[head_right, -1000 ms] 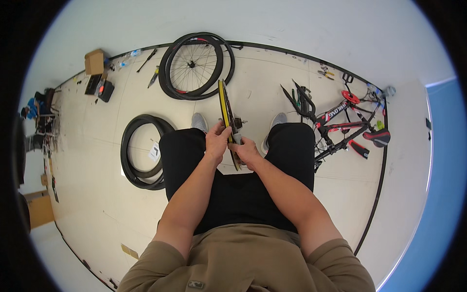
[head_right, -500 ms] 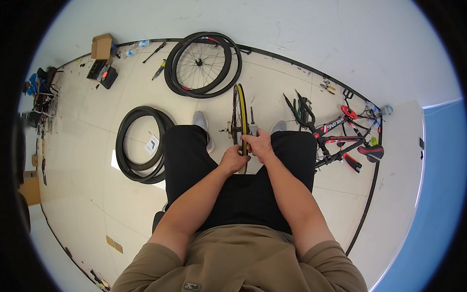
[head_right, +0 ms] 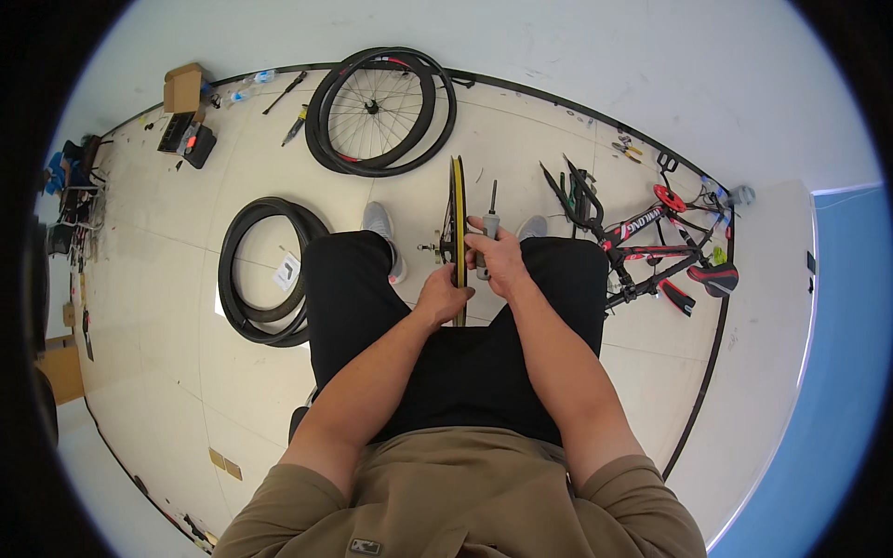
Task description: The person assembles a bicycle by first attaching a wheel to the frame and then securing the handlebars. They use a screwdriver to tighten the bolts on the handlebar stem.
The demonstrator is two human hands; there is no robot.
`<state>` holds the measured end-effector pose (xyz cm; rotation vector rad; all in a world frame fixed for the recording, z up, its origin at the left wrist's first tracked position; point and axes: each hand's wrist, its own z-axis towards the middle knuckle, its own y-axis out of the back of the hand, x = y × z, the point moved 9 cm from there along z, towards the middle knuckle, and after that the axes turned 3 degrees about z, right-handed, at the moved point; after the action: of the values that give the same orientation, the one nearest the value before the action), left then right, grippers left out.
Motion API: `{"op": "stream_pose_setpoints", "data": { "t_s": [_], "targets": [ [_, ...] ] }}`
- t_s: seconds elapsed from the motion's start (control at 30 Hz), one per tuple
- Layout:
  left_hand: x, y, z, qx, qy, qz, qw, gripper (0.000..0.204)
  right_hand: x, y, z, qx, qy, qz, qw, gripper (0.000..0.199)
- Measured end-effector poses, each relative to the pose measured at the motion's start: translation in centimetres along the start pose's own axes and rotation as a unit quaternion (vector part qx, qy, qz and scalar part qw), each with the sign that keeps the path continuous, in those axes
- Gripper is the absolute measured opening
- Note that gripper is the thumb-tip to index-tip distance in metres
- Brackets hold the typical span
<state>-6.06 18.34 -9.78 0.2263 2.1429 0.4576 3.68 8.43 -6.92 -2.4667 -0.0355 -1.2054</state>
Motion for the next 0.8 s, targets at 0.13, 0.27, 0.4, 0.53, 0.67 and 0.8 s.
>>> {"op": "stream_pose_setpoints", "data": {
  "t_s": [0.13,0.27,0.4,0.53,0.67,0.8],
  "targets": [
    [-1.0,1.5,0.6,-0.035,0.011,-0.073,0.997,0.051,-1.2,2.7,-0.9,-0.127,-0.030,-0.032,0.991,0.038],
    [-1.2,3.2,1.5,-0.091,0.024,-0.120,0.988,0.060,-3.2,3.1,-2.0,-0.139,-0.111,-0.081,0.981,0.033],
    [-1.3,3.2,1.7,-0.103,0.025,-0.207,0.973,0.060,-4.3,2.4,-1.8,-0.090,-0.115,-0.139,0.979,0.033],
    [-0.5,2.6,1.7,-0.113,0.014,-0.185,0.976,0.055,-4.2,2.0,-1.7,-0.089,-0.085,-0.184,0.975,0.029],
    [-0.3,1.9,1.3,-0.066,0.051,-0.177,0.981,0.051,-4.9,2.7,-0.2,-0.076,-0.046,-0.192,0.977,0.028],
    [-1.2,2.0,1.0,-0.049,0.046,-0.198,0.978,0.052,-4.1,2.8,0.4,-0.083,-0.006,-0.194,0.977,0.029]
  ]
}}
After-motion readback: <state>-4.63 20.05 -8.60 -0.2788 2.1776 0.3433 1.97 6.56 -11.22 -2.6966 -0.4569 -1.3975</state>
